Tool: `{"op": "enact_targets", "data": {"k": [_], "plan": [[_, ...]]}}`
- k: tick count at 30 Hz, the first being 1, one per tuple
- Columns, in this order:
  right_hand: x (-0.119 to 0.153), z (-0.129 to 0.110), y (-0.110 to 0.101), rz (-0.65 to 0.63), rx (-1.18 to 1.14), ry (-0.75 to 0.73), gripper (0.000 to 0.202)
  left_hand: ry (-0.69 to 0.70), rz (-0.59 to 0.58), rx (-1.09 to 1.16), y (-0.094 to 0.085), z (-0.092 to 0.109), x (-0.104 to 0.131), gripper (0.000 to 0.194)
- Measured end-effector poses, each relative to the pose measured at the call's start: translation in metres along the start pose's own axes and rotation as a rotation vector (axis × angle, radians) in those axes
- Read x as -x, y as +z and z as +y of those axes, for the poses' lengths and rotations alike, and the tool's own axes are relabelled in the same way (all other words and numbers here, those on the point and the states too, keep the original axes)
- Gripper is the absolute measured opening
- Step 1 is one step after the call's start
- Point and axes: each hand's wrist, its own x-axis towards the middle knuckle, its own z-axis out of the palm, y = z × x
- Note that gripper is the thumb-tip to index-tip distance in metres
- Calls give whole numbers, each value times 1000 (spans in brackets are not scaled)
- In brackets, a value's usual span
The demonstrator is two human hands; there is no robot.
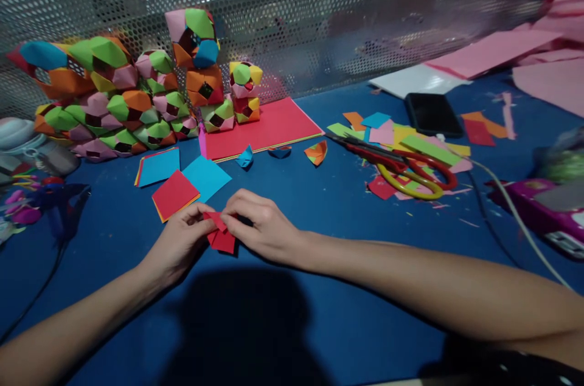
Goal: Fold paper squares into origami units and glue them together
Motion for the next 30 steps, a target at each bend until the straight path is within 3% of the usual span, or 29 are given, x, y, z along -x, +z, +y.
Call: {"op": "enact_targets", "data": {"k": [5,15,21,30], "plan": [[0,1,3,21,15,115,8,59,-12,-102,-2,-2,0,9],[-2,-4,1,-91,-113,380,8,98,-1,-304,-1,0,3,7],[-5,-9,-2,-73,-130,481,10,57,-35,-229,-3,0,1,7],[-5,-8,-3,-82,-149,508,15,44,-95,-97,-5,-1,1,14]]}}
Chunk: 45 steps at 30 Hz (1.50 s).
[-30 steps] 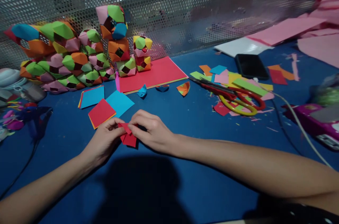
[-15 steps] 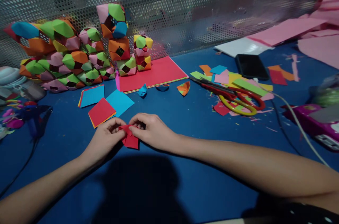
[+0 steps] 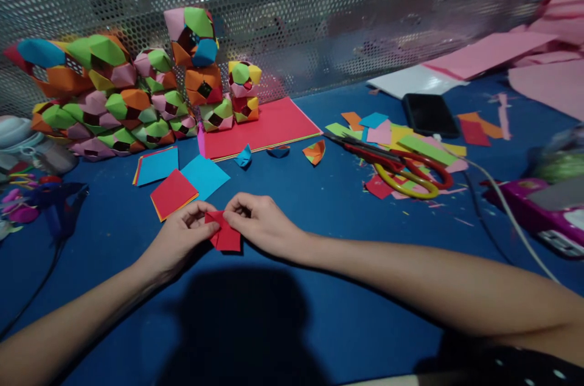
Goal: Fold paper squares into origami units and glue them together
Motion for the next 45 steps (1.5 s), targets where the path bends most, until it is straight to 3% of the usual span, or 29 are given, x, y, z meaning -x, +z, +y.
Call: {"op": "enact_targets", "data": {"k": [13,19,26,36,42,45], "plan": [[0,3,2,-58,-16,-60,10,-2,54,-77,-1,-4,-1,12],[1,4,3,-12,23,-104,9,2,27,-138,-2,-3,0,12],[0,7,2,27,61,-181,9,171,22,-320,-6,0,2,15],[0,15,2,0,153,-353,10,234,-16,-492,-12,1,3,18],[-3,10,-1,77,134,-200,10,236,140,-403,-15,-1,2,19],[-5,11,-1,80,135,-194,12,173,115,-315,-14,-3,1,16]]}}
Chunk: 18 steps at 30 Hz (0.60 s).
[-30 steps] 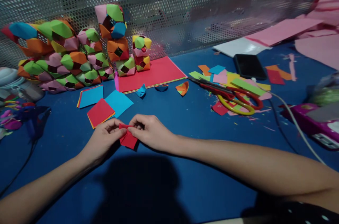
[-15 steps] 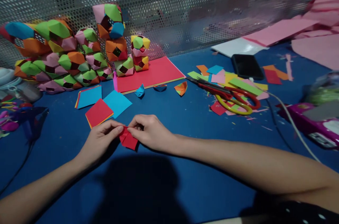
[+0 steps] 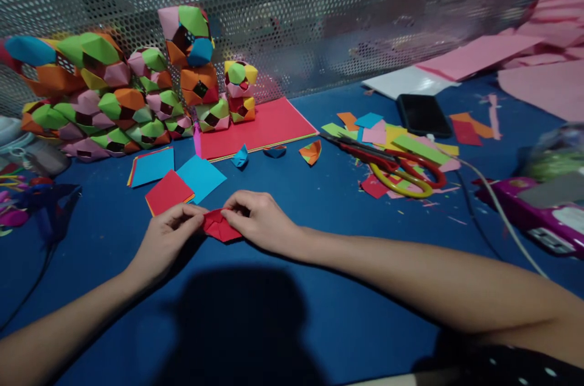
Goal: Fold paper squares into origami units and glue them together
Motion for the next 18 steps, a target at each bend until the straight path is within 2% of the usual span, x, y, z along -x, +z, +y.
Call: {"op": "enact_targets", "data": {"k": [4,7,14,18], "plan": [[-1,2,2,-30,4,-98,14,-55,-64,8,5,2,0,16],[-1,4,1,-69,-24,-113,15,-21,-84,-37,8,3,-2,16],[-4,6,-3,-41,-104,45,30,-17,60,95,8,-4,-6,11],[-2,4,2,-115,-81,-4,27,17,147,125,6,-11,-10,11]]}}
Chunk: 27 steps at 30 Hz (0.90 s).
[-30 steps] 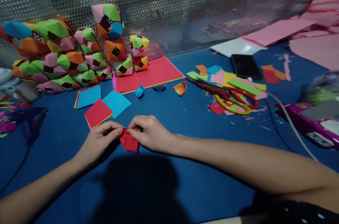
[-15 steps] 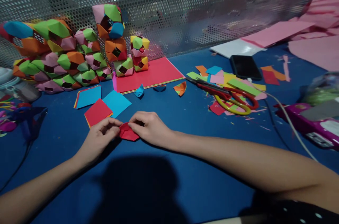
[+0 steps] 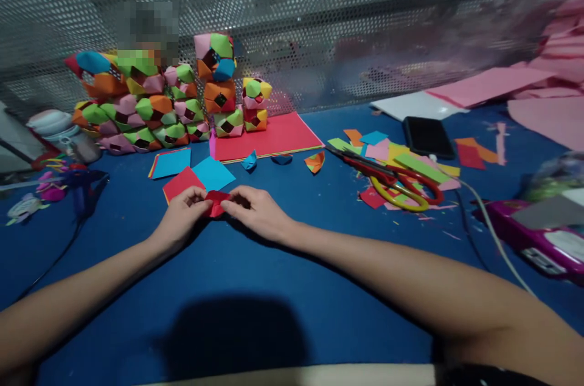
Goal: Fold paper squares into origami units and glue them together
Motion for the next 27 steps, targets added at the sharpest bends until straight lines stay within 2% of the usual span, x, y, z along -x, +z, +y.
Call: {"op": "enact_targets", "data": {"k": [11,17,27], "plan": [[-3,7,12,156,161,-188,14,67,-32,18,4,6,6,16],[-12,10,15,221,183,-230,9,72,-26,85,4,2,6,17],[-12,13,22,187,252,-365,5,46,-114,185,2,-9,0,15]]}}
